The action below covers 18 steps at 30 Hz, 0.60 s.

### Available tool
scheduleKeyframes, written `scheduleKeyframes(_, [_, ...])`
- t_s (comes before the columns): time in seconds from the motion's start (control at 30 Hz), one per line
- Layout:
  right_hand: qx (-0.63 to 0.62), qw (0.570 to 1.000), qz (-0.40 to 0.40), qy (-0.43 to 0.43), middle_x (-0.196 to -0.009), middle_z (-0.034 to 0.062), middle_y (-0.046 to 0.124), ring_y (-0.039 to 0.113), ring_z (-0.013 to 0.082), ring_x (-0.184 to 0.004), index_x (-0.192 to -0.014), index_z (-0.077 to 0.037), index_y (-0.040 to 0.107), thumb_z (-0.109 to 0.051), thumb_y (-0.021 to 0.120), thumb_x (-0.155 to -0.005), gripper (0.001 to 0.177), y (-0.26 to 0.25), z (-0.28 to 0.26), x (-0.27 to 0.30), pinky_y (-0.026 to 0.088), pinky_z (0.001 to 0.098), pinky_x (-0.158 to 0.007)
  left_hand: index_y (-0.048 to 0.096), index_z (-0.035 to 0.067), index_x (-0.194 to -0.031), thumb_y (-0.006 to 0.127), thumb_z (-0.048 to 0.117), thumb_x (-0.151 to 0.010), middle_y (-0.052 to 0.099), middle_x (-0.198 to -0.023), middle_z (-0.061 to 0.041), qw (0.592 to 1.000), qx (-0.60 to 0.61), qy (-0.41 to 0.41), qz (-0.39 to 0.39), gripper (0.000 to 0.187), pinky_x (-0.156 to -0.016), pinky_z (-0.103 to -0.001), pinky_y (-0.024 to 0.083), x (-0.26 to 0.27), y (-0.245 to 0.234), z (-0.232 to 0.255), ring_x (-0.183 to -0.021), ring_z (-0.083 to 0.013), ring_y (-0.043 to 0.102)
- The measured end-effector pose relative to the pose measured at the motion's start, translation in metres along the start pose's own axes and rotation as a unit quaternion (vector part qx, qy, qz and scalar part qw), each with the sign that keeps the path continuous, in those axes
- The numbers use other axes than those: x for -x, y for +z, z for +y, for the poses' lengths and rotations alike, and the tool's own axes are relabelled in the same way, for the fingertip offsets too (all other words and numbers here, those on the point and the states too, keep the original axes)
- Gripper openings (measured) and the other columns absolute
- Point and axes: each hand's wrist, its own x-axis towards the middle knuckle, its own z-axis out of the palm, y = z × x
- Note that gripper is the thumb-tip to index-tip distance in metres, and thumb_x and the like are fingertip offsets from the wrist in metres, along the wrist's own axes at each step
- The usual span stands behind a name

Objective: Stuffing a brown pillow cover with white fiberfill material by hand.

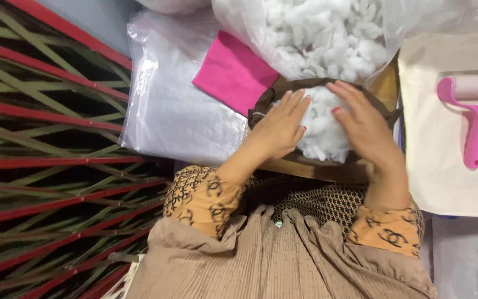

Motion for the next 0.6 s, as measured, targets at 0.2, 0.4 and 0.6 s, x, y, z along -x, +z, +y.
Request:
scheduleKeyframes(0.2, [0.272,0.961,-0.034,0.032,-0.159,0.0329,0.037,0.034,0.0500,-0.149,-0.157,-0.005,0.044,-0.022,0.066,-0.094,0.069,0.070,0.005,0.000,0.026,0.0661,-0.117,0.036,0.001,-0.157,0.060,0.021,-0.099,0.031,-0.165,-0.020,0.985,-0.167,-0.010,0.038,0.066,-0.118,-0.055,0.040,-0.011,0.047,-0.009,-0.154,-0.0393,0.030])
scheduleKeyframes(0.4, [0.384,0.918,-0.066,0.070,-0.166,0.0297,0.027,0.026,0.0462,-0.154,-0.162,-0.005,0.034,-0.018,0.060,-0.094,0.073,0.120,0.102,-0.016,0.019,0.0641,-0.123,0.039,0.005,-0.155,0.047,0.017,-0.103,0.035,-0.165,-0.017,0.972,-0.220,-0.011,0.076,0.055,-0.111,-0.047,0.042,-0.005,0.074,-0.036,-0.150,-0.0345,0.037])
scheduleKeyframes(0.6, [0.278,0.959,-0.048,-0.006,-0.157,0.0330,0.039,0.038,0.0556,-0.142,-0.146,-0.006,0.058,-0.028,0.080,-0.080,0.073,0.056,0.035,-0.012,0.034,0.0737,-0.107,0.058,0.014,-0.143,0.068,0.045,-0.092,0.048,-0.153,-0.020,0.992,-0.019,0.045,0.112,0.061,-0.109,-0.048,0.049,-0.011,0.016,-0.020,-0.144,-0.0374,0.049])
